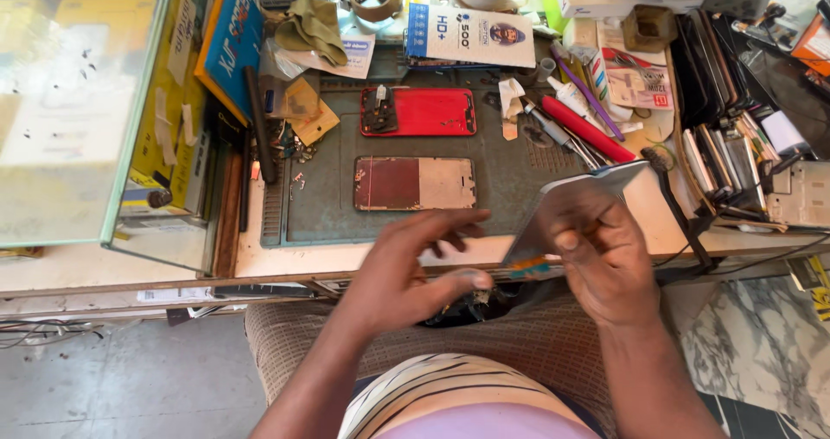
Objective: The person handles a disassembled smartphone, aligns a new screen assembly with the phone body, and applies adhesive tape to the screen edges. The person repeatedly positions and repositions the screen and phone body, then uses tape to secure the screen assembly.
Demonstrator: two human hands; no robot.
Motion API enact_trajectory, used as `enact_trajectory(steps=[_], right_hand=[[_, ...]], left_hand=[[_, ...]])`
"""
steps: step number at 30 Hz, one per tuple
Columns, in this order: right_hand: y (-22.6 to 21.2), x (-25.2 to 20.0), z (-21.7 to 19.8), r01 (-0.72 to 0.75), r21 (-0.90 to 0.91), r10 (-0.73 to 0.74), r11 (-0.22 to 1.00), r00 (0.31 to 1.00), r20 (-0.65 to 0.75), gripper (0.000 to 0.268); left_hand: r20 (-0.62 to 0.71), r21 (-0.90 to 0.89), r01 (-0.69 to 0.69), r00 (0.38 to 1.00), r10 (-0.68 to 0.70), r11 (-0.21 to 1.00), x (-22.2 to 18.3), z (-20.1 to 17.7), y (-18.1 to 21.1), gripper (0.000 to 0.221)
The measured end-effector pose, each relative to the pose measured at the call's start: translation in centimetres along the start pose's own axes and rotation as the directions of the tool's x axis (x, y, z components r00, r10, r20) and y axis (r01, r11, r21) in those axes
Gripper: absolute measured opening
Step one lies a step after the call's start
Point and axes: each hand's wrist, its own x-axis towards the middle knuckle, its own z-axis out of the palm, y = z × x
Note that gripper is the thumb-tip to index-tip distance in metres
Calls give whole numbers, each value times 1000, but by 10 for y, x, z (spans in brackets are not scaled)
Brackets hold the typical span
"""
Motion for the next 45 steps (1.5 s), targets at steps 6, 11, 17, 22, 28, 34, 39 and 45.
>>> enact_trajectory(steps=[6, 11, 17, 22, 28, 34, 39, 45], right_hand=[[8, -7, 16, -51, 44, 50, 998, 998, 35, 21], [5, -12, 22, -86, -63, 84, 994, 996, -34, 25], [-5, -14, 27, -19, -146, 17, 989, 1000, -16, 30], [-18, -23, 28, 46, -341, -68, 939, 996, -53, 35], [-36, -41, 22, 41, -544, -37, 838, 999, 19, 23], [-42, -51, 23, 113, -857, -40, 503, 993, 108, 21], [-49, -43, 28, 209, -897, -85, 389, 978, 191, 19], [-60, -36, 34, 343, -906, -45, 249, 938, 343, 25]], left_hand=[[152, -44, 133, 980, -125, 990, 15, 16, 13, 61], [190, 2, 72, 979, -71, 997, 15, 24, 13, 35], [307, -263, 314, 924, -230, 912, 12, 40, 5, 35], [260, -184, 347, 919, -295, 919, 9, 50, -3, 32], [209, -344, 342, 936, -284, 875, 7, 54, -15, 37], [230, -366, 361, 928, -293, 858, 11, 58, -18, 41], [260, -329, 378, 917, -302, 865, 15, 58, -11, 40], [310, -211, 409, 890, -336, 888, 21, 55, -3, 37]])
